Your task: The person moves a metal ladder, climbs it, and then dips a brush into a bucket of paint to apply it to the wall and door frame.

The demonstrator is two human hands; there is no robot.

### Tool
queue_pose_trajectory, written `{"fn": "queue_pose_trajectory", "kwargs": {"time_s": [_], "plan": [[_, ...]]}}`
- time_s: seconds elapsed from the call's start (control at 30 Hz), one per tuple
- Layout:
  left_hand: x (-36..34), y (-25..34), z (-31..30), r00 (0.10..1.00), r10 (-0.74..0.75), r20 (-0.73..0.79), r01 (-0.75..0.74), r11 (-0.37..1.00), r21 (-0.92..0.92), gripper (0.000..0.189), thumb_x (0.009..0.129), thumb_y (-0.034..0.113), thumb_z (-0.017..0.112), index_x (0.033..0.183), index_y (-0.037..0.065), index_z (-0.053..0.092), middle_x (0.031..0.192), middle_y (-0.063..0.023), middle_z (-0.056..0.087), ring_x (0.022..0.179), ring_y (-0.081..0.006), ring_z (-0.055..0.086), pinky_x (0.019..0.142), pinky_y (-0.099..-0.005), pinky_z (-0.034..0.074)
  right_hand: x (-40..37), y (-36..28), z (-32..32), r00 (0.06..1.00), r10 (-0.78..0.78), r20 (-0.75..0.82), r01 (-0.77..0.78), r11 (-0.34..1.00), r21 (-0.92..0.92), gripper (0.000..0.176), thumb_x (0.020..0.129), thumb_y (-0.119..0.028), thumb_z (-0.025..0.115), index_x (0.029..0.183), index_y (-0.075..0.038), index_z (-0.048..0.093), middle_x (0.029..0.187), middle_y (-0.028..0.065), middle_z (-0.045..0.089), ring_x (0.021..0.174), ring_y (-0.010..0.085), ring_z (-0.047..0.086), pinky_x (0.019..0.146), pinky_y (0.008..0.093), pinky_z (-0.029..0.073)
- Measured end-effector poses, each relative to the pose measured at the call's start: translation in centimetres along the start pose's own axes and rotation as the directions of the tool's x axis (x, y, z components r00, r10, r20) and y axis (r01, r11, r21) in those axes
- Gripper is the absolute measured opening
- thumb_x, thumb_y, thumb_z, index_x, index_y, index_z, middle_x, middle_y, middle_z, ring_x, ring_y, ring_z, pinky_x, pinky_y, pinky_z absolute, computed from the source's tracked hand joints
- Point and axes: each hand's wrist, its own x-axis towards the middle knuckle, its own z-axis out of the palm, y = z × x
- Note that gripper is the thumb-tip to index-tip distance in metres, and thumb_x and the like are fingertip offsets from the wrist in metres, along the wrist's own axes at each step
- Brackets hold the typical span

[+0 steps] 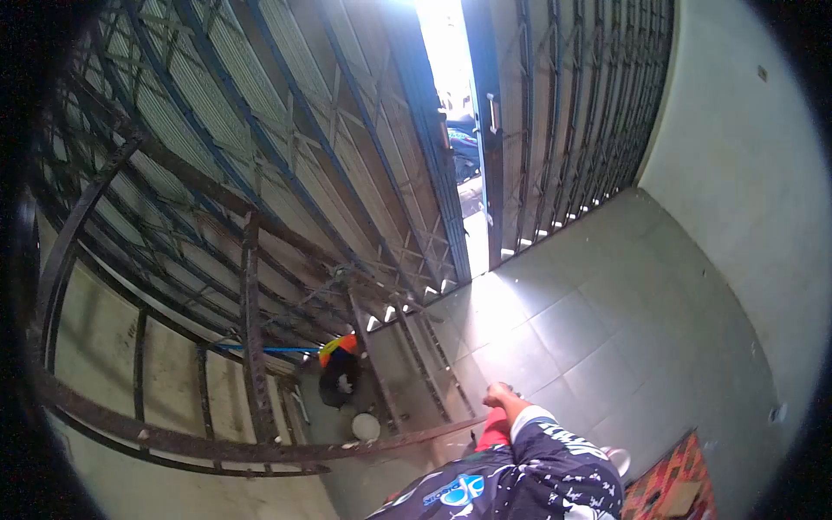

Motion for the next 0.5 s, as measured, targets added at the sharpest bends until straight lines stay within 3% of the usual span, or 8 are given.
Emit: {"fn": "queue_pose_trajectory", "kwargs": {"time_s": [0.03,0.1,0.17,0.23,0.27,0.4,0.43,0.5], "plan": [[-0.8,0.8,-1.0,1.000,0.001,-0.016,0.000,1.000,0.027,0.048,0.086,0.034,0.067,0.122,0.002,0.058,0.116,-0.0238,0.064,0.108,-0.0420,0.064,0.095,-0.0560,0.051,4.2,0.1,7.4,0.907,0.418,-0.052,-0.333,0.787,0.520,0.025,0.096,-0.037,0.057,0.095,-0.018,0.074,0.089,0.0052,0.073,0.086,0.0205,0.071,0.068,0.0385,0.056],[-1.3,0.8,-3.0,0.999,-0.008,-0.039,0.010,0.998,0.066,0.047,0.087,0.034,0.066,0.122,0.003,0.058,0.116,-0.0235,0.064,0.108,-0.0417,0.064,0.095,-0.0559,0.051,-6.5,-4.5,4.3,0.987,-0.147,-0.068,0.151,0.987,0.056,0.042,0.094,-0.044,0.058,0.071,-0.009,0.063,0.068,0.0100,0.061,0.071,0.0271,0.064,0.069,0.0457,0.051],[-1.4,0.8,-3.1,0.998,-0.030,-0.061,0.035,0.997,0.075,0.047,0.087,0.034,0.065,0.121,0.003,0.057,0.116,-0.0232,0.064,0.108,-0.0414,0.064,0.094,-0.0559,0.051,3.2,-1.3,17.0,0.857,-0.357,-0.371,0.319,0.934,-0.162,0.050,0.092,-0.050,0.062,0.075,-0.003,0.067,0.070,0.0135,0.066,0.070,0.0290,0.066,0.066,0.0431,0.052],[-1.3,0.8,-2.9,0.996,-0.042,-0.076,0.048,0.996,0.072,0.046,0.088,0.034,0.064,0.121,0.003,0.057,0.115,-0.0229,0.064,0.108,-0.0411,0.064,0.094,-0.0558,0.051,-6.7,-6.7,3.6,0.944,0.210,-0.253,-0.016,0.798,0.603,0.048,0.087,-0.049,0.068,0.072,-0.004,0.068,0.072,0.0147,0.070,0.064,0.0271,0.066,0.060,0.0409,0.052],[-0.9,0.6,-2.7,0.996,-0.046,-0.079,0.052,0.996,0.075,0.045,0.088,0.034,0.064,0.121,0.003,0.057,0.115,-0.0227,0.064,0.108,-0.0409,0.064,0.094,-0.0558,0.051,-8.7,-6.7,-0.3,0.971,0.214,-0.105,-0.062,0.651,0.756,0.042,0.086,-0.044,0.069,0.067,-0.007,0.067,0.069,0.0141,0.069,0.066,0.0252,0.068,0.062,0.0391,0.053],[1.1,1.2,0.3,0.996,-0.057,-0.066,0.061,0.996,0.068,0.044,0.089,0.034,0.062,0.120,0.004,0.057,0.115,-0.0221,0.064,0.108,-0.0403,0.064,0.093,-0.0557,0.050,-9.4,-5.8,-5.4,0.909,0.410,-0.074,-0.197,0.579,0.791,0.036,0.080,-0.050,0.073,0.075,-0.014,0.071,0.071,0.0067,0.071,0.080,0.0252,0.069,0.078,0.0414,0.053],[1.8,1.5,1.5,0.997,-0.056,-0.059,0.060,0.996,0.062,0.044,0.089,0.034,0.061,0.120,0.004,0.057,0.115,-0.0220,0.064,0.108,-0.0401,0.064,0.093,-0.0557,0.050,-7.5,-5.0,-3.9,0.861,0.448,-0.242,-0.182,0.714,0.676,0.030,0.081,-0.043,0.075,0.078,-0.014,0.073,0.072,0.0060,0.071,0.074,0.0228,0.068,0.071,0.0399,0.053],[2.5,2.3,4.0,0.997,-0.053,-0.048,0.055,0.997,0.049,0.043,0.090,0.034,0.060,0.120,0.004,0.057,0.115,-0.0216,0.064,0.108,-0.0398,0.064,0.093,-0.0556,0.050,-4.0,-1.3,-1.6,0.933,0.342,-0.114,-0.148,0.652,0.744,0.021,0.083,-0.033,0.077,0.082,-0.012,0.075,0.072,0.0053,0.072,0.064,0.0195,0.066,0.062,0.0366,0.053]]}}
